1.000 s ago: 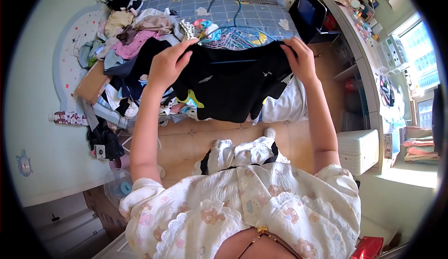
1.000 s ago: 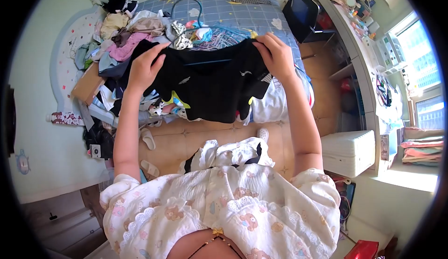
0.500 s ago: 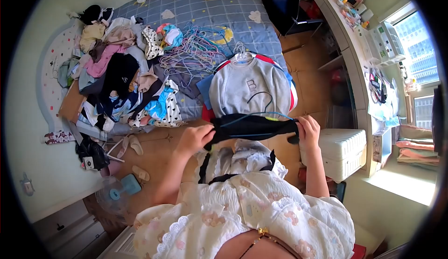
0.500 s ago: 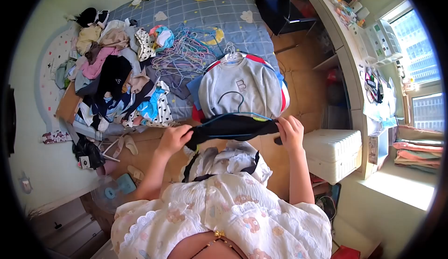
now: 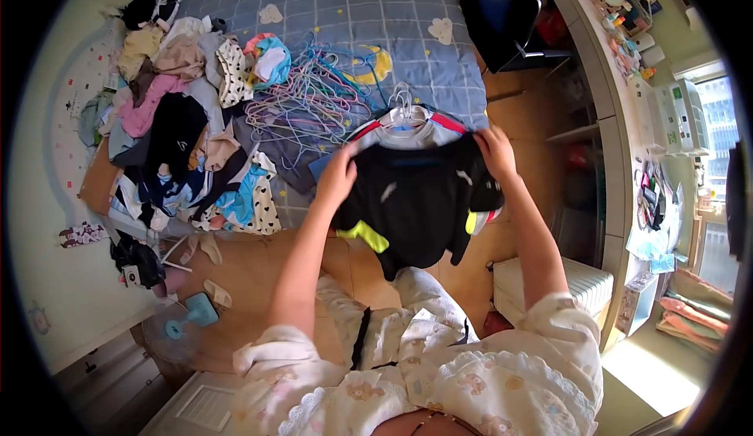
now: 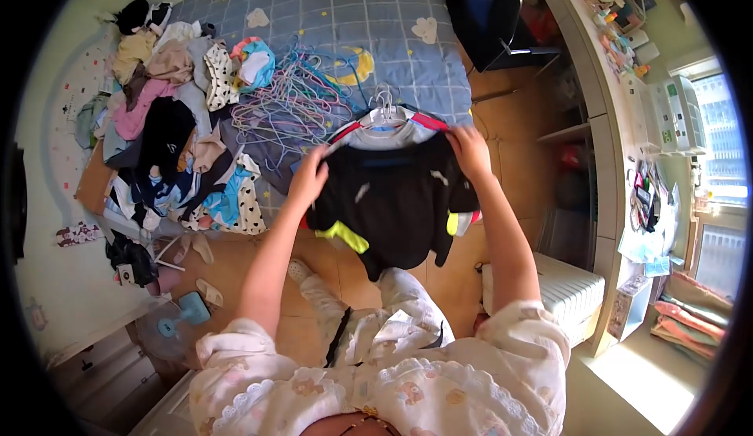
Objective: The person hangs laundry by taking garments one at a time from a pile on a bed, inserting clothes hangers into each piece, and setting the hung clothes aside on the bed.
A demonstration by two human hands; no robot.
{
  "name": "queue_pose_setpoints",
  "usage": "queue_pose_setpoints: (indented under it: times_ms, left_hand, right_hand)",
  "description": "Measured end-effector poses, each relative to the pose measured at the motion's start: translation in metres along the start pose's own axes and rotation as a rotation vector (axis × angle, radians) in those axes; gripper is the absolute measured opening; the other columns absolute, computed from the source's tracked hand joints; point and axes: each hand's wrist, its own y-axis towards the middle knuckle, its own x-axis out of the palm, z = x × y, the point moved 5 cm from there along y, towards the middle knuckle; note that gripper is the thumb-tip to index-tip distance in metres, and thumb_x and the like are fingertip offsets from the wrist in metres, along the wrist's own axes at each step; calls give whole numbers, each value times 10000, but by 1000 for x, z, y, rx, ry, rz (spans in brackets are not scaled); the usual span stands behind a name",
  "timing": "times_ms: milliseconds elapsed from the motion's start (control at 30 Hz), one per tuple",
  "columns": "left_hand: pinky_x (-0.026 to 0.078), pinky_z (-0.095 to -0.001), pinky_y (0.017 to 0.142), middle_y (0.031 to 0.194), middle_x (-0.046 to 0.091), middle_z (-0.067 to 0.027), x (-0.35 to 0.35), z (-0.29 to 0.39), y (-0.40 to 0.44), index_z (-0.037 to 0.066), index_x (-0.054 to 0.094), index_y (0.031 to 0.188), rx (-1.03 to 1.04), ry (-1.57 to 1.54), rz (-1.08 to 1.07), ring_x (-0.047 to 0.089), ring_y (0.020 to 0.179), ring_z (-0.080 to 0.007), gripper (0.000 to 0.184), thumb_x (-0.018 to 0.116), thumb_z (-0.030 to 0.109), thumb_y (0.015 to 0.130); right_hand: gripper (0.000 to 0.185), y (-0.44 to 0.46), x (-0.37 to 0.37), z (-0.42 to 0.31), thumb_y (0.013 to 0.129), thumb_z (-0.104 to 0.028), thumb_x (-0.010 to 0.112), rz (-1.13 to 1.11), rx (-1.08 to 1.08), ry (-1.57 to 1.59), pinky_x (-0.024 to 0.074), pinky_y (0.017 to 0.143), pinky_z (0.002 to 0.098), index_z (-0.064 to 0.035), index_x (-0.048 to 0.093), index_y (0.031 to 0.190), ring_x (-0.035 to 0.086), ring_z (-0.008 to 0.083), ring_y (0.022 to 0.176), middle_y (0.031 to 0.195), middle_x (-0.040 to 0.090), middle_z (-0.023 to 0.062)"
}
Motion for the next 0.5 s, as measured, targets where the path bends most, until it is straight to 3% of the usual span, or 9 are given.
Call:
queue_pose_setpoints:
  times_ms: [33, 67, 133, 200, 267, 333, 433, 500]
  left_hand:
    - [432, -424, 920, 1298, 455, -230, 3, -8, 20, 94, 361, 1360, -10, 130, 74, 473, 1158, -400, 601, 629, 147, 825]
    - [392, -493, 965, 1368, 386, -230, 13, -26, 31, 146, 231, 1444, -145, 271, 95, 420, 1208, -428, 789, 672, 162, 790]
    - [338, -576, 1000, 1420, 331, -225, 31, -30, 37, 185, 157, 1476, -371, 427, 35, 367, 1270, -434, 880, 690, 202, 776]
    - [289, -634, 1010, 1466, 268, -214, 46, -19, 32, 215, 94, 1490, -344, 466, -65, 303, 1324, -433, 952, 705, 237, 761]
    - [264, -645, 1024, 1504, 197, -196, 61, -16, 14, 238, 55, 1494, -375, 440, -161, 221, 1371, -422, 977, 703, 250, 763]
    - [271, -662, 1006, 1499, 194, -226, 67, -16, -4, 238, 19, 1495, -409, 417, -200, 244, 1354, -441, 1001, 705, 267, 767]
    - [296, -648, 1001, 1486, 221, -230, 62, -15, -19, 224, 27, 1493, -455, 345, -230, 288, 1329, -446, 1013, 717, 280, 753]
    - [339, -572, 1011, 1461, 283, -216, 49, -15, -25, 208, 78, 1486, -482, 312, -240, 349, 1309, -398, 954, 705, 290, 771]
  right_hand:
    - [296, 20, 23, 17, 862, -218, 615, 9, 55, -51, 450, 811, 446, -97, 558, 1126, 527, 355, 1008, 1043, 570, 141]
    - [405, 34, 45, 28, 861, -245, 620, 19, 109, -100, 438, 871, 458, -114, 514, 1230, 496, 354, 1100, 1153, 550, 145]
    - [513, 51, 82, 41, 855, -266, 629, -20, 203, -39, 427, 912, 468, -133, 440, 1313, 462, 356, 1160, 1246, 503, 138]
    - [575, 53, 107, 34, 840, -237, 642, -52, 265, 70, 381, 991, 448, -117, 416, 1355, 453, 383, 1179, 1276, 493, 173]
    - [612, 36, 125, 17, 821, -231, 662, -135, 256, 119, 370, 1007, 443, -106, 406, 1363, 445, 382, 1195, 1297, 480, 180]
    - [691, 12, 146, 13, 795, -267, 691, -186, 229, 118, 381, 1011, 442, -123, 371, 1390, 416, 361, 1247, 1347, 453, 156]
    - [689, -10, 150, 5, 784, -243, 702, -213, 234, 202, 361, 1036, 416, -53, 391, 1368, 419, 367, 1249, 1334, 462, 194]
    - [670, -12, 141, -3, 779, -212, 704, -216, 239, 236, 351, 1043, 406, -28, 406, 1350, 432, 376, 1233, 1309, 473, 213]
